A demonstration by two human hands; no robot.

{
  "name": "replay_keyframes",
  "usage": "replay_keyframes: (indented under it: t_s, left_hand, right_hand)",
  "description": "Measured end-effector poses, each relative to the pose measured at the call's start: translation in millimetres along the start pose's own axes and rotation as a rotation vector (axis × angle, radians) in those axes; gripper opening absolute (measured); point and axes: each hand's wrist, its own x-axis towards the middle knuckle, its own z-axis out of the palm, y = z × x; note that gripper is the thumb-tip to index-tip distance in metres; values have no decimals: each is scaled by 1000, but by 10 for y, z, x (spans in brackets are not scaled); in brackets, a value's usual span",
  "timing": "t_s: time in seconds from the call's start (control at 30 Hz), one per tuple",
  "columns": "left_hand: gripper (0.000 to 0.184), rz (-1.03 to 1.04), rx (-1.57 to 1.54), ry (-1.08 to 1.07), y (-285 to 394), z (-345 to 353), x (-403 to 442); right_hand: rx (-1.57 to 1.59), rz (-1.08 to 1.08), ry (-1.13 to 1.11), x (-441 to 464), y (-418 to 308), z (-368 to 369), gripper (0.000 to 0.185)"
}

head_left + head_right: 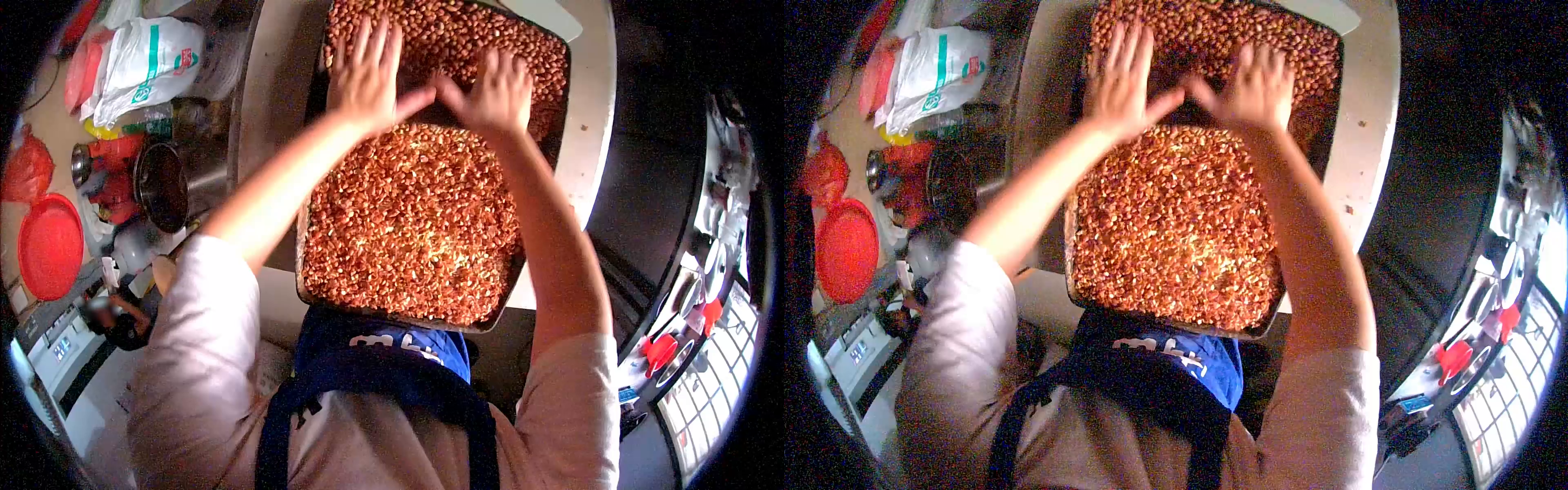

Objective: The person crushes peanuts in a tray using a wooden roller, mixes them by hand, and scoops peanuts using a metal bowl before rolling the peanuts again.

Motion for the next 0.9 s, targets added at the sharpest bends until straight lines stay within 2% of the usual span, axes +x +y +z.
replay_keyframes:
  t_s: [0.03,0.1,0.17,0.23,0.27,0.3,0.33,0.37,0.43,0.47,0.5,0.57,0.6,0.63,0.7,0.73,0.77,0.83,0.9]
  left_hand:
    - [102,46,-89,-2,81,-19,-208]
    - [101,54,103,-255,292,-328,-529]
    - [96,103,96,-171,336,-418,-551]
    - [96,60,217,-481,292,-437,-363]
    - [100,14,103,-471,285,-419,-265]
    - [98,65,61,-501,311,-441,-176]
    - [100,90,45,-495,397,-506,-130]
    - [101,114,24,-491,515,-551,-124]
    - [102,71,-25,-453,803,-446,-322]
    - [100,162,-31,-291,850,-152,-565]
    - [99,250,-34,-132,892,69,-769]
    - [96,194,-109,-270,1062,-154,-776]
    - [92,203,-14,-282,1003,-5,-671]
    - [88,158,-80,-190,912,200,-479]
    - [91,-56,-45,-228,760,336,198]
    - [93,-100,-21,-151,639,410,500]
    - [94,24,-171,115,411,663,711]
    - [99,-221,78,-426,696,15,1018]
    - [97,-3,-59,9,536,496,677]
  right_hand:
    - [-40,-44,-3,-241,-41,-76,104]
    - [122,-124,-202,-550,-65,-335,107]
    - [158,-134,-149,-622,-69,-349,106]
    - [74,-95,-488,-423,-67,-510,104]
    - [66,-111,-535,-364,-46,-582,102]
    - [56,-120,-587,-360,9,-629,101]
    - [64,-148,-433,-473,82,-710,96]
    - [130,-54,-529,-552,169,-786,97]
    - [174,-72,-277,-945,429,-645,99]
    - [226,-148,-55,-1177,552,-514,91]
    - [218,-161,18,-1341,603,-433,84]
    - [205,-158,84,-1380,629,-314,76]
    - [152,-132,36,-1193,657,-260,68]
    - [137,-38,-112,-933,723,-100,74]
    - [203,-6,136,-264,811,-53,67]
    - [181,-8,233,68,899,-3,66]
    - [203,-71,266,322,966,-43,68]
    - [184,-70,211,394,1000,23,69]
    - [-92,41,182,185,937,43,76]
